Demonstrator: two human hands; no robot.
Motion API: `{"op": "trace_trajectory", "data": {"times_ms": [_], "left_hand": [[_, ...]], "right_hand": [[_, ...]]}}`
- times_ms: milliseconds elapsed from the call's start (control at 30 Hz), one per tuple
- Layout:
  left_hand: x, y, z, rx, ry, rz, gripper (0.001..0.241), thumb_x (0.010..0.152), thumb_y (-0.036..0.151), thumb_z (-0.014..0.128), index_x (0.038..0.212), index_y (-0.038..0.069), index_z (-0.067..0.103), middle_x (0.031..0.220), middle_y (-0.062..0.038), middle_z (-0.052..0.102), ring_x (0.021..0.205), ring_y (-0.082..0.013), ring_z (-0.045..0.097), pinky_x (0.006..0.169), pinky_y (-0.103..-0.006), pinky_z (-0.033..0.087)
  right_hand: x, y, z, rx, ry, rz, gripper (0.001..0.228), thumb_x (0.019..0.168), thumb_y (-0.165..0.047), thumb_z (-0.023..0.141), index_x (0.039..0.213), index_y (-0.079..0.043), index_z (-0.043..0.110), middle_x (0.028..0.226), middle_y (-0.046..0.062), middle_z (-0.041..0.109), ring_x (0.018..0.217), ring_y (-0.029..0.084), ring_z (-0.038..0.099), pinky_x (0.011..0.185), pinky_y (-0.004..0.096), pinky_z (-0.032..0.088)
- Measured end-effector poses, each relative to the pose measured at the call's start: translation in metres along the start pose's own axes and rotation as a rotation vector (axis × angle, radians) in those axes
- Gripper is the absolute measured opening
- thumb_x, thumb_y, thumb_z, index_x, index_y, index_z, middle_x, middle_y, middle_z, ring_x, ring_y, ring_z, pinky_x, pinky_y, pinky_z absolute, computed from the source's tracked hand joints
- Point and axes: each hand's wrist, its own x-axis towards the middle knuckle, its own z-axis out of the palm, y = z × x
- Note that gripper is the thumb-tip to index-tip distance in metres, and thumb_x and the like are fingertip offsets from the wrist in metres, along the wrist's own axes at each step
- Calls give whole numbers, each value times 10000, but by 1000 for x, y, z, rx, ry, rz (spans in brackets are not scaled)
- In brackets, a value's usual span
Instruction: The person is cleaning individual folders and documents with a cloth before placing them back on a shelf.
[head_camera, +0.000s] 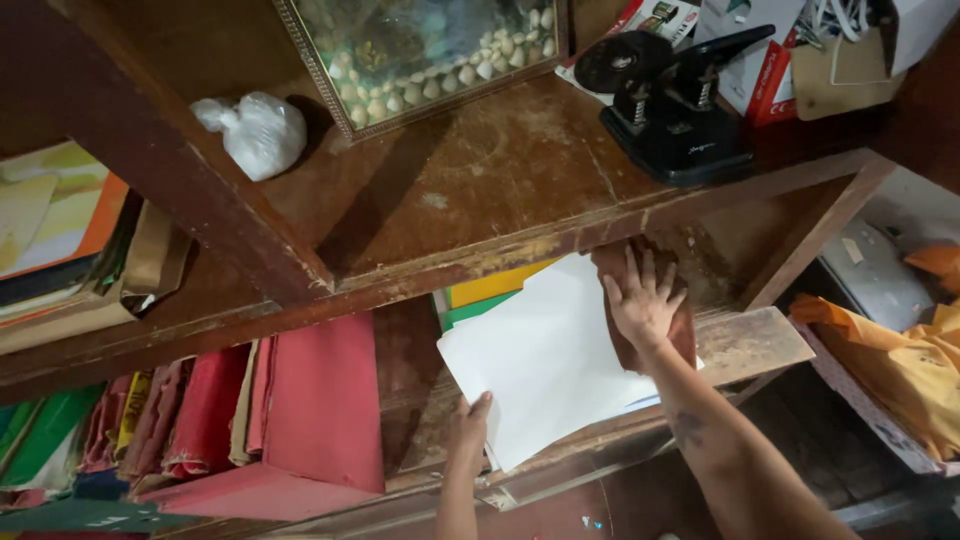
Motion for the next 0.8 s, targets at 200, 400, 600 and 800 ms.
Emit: {"op": "trace_trajectory", "data": {"times_ms": [200,400,600,800], "left_hand": [[32,-17,2,133,2,65,663,975,534,514,1525,169,457,1513,-66,559,1338,-318,577,1016,-489,504],[92,-63,18,-204,104,341,395,867,298,724,1148,21,730,1111,-119,784,981,-214,710,818,-367,541],[93,-61,15,-190,112,200,503,1044,248,448,1508,62,506,1184,-157,708,762,-287,703,635,-350,548],[60,-52,20,259,448,615,540,933,324,629,1425,121,539,1272,-209,680,1186,-423,650,995,-547,529]], "right_hand": [[-49,-4,27,-142,140,-169,701,1002,-568,295,1654,-342,175,1711,51,236,1555,439,156,1140,763,193],[-179,-61,19,-193,-100,-581,665,948,-580,485,1572,-388,360,1647,12,327,1500,399,222,1106,718,236],[-186,-6,-7,-52,289,-1182,778,835,-457,636,1563,-251,459,1470,93,572,1357,371,497,980,505,436],[-150,105,-84,326,229,-889,390,933,-237,643,1305,-128,685,1276,171,697,1225,416,614,975,486,505]]}}
